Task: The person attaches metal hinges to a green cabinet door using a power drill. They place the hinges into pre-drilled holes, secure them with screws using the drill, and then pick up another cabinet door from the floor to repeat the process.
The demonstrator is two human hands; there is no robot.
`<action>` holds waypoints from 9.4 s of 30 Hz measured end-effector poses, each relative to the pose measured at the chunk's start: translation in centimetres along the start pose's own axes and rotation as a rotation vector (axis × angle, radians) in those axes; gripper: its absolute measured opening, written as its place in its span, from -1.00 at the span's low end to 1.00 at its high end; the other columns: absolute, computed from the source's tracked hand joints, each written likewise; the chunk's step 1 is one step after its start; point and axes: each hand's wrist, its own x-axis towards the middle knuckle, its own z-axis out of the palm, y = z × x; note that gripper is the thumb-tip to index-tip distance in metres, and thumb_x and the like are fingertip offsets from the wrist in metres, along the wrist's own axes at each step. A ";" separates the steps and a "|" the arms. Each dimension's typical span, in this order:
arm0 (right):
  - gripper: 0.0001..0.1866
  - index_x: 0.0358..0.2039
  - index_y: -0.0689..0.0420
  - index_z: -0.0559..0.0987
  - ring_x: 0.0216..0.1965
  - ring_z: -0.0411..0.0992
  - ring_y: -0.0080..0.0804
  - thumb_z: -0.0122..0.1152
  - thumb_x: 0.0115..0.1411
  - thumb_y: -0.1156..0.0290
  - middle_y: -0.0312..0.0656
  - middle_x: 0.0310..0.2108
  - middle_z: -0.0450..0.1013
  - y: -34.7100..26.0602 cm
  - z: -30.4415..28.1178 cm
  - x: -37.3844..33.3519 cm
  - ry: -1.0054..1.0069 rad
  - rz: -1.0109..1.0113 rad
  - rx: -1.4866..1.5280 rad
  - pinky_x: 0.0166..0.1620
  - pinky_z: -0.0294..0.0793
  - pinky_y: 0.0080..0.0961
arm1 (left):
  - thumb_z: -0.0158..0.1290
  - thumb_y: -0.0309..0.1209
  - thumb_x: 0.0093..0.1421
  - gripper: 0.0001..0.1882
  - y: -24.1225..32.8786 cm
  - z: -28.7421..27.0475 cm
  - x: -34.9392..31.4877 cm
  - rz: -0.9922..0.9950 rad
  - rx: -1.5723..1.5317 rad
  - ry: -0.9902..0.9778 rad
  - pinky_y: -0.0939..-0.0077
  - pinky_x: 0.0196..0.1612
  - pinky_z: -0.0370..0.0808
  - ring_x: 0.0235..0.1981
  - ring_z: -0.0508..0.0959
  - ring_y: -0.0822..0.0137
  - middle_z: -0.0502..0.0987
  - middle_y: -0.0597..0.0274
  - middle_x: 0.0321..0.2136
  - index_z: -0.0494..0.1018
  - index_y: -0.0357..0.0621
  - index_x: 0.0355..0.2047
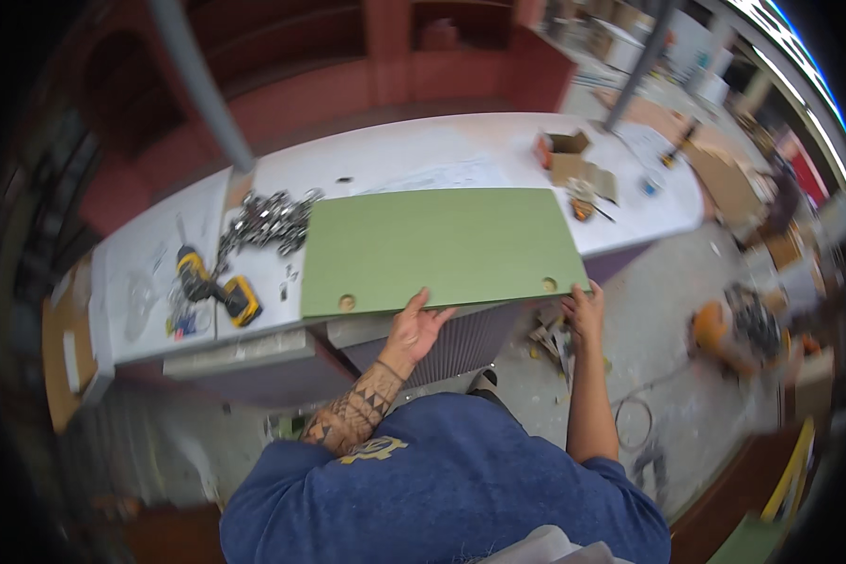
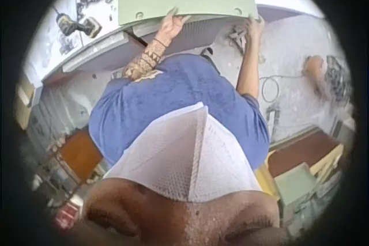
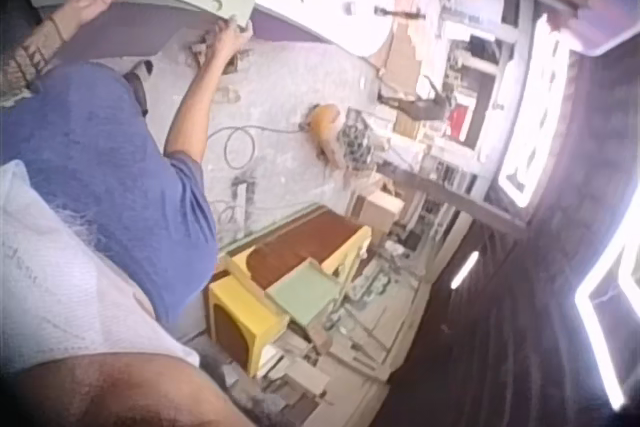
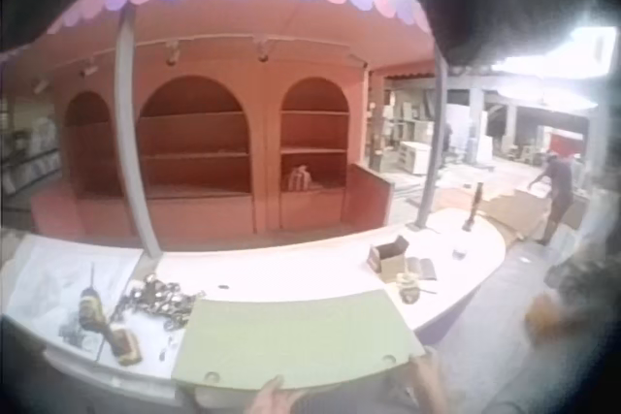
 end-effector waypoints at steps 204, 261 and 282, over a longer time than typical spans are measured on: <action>-0.53 -0.12 0.05 0.56 -0.33 0.60 -0.51 0.41 0.25 -0.09 -0.34 -0.29 0.59 0.1 4.3 10.1 -0.265 0.477 -0.296 -0.24 0.75 -0.40 | 0.20 -0.36 0.36 -0.42 33.8 -11.2 -7.3 1.093 0.979 0.891 0.48 -0.19 0.47 -0.22 0.49 0.47 0.54 0.29 -0.23 0.36 -0.26 0.34; -0.68 -0.26 0.19 0.66 -0.52 0.44 -0.73 0.42 0.31 0.15 -0.37 -0.45 0.58 0.0 1.9 13.4 -0.699 0.678 -0.183 -0.47 0.45 -0.71 | 0.35 -0.22 0.18 -0.77 -1.2 24.8 7.2 -0.299 2.026 0.080 0.26 -0.04 0.48 -0.20 0.69 0.19 0.72 0.28 -0.26 0.68 0.01 -0.21; -0.56 -0.26 0.32 0.69 -0.57 0.41 -0.70 0.46 0.27 0.10 -0.29 -0.46 0.59 0.5 1.7 13.4 -0.700 0.627 -0.164 -0.51 0.45 -0.67 | 0.26 -0.16 0.26 -0.75 -1.5 26.5 10.1 -0.478 2.177 -0.029 0.26 0.04 0.42 -0.09 0.66 0.21 0.71 0.29 -0.16 0.67 0.02 -0.15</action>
